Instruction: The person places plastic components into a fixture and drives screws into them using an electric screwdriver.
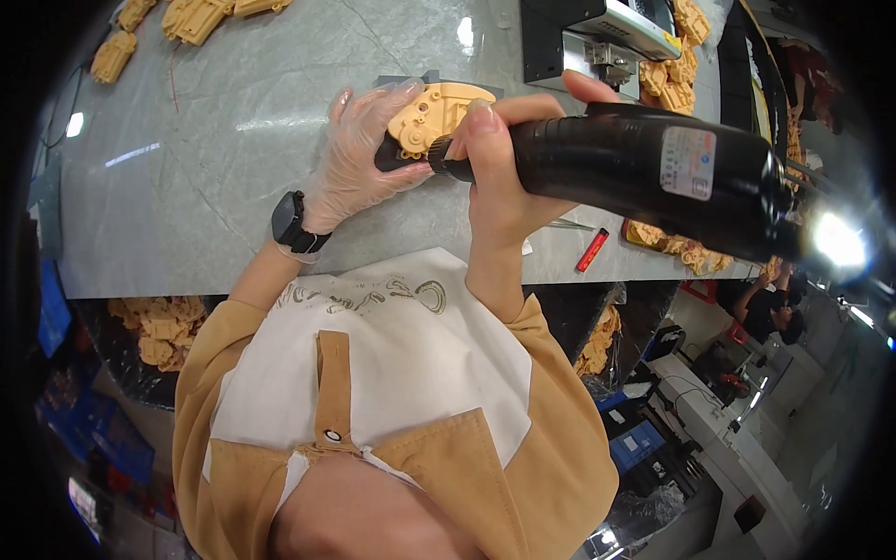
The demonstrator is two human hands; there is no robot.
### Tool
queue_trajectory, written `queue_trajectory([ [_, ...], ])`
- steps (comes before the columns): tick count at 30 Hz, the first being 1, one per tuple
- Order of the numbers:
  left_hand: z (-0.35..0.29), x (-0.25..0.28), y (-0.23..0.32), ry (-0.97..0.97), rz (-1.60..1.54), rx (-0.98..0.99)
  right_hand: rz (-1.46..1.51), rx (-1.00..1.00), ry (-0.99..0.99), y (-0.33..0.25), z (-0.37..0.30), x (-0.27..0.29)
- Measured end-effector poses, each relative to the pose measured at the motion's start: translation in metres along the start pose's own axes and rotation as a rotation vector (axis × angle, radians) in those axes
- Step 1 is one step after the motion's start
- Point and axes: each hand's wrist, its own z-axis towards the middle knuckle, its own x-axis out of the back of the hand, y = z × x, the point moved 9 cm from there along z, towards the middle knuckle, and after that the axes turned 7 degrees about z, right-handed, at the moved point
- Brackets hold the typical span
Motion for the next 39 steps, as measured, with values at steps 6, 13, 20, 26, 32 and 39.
queue_trajectory([
  [6,-0.002,0.001,0.001,0.017,0.008,-0.017,-0.018,-0.028,-0.04,0.006,-0.002,-0.004],
  [13,-0.002,0.0,0.001,0.034,0.015,-0.032,0.115,-0.044,-0.022,0.018,-0.002,-0.005],
  [20,-0.002,0.0,-0.001,0.041,-0.005,-0.031,0.053,-0.017,-0.015,0.02,-0.004,-0.007],
  [26,-0.001,0.0,-0.002,0.026,-0.038,-0.006,-0.125,0.053,-0.119,0.021,-0.01,-0.012],
  [32,-0.003,-0.001,-0.002,0.037,-0.056,-0.012,-0.088,0.109,-0.131,0.02,-0.017,-0.015],
  [39,-0.005,-0.003,-0.004,0.056,-0.041,-0.016,-0.419,0.3,-0.339,0.012,-0.024,-0.029],
])
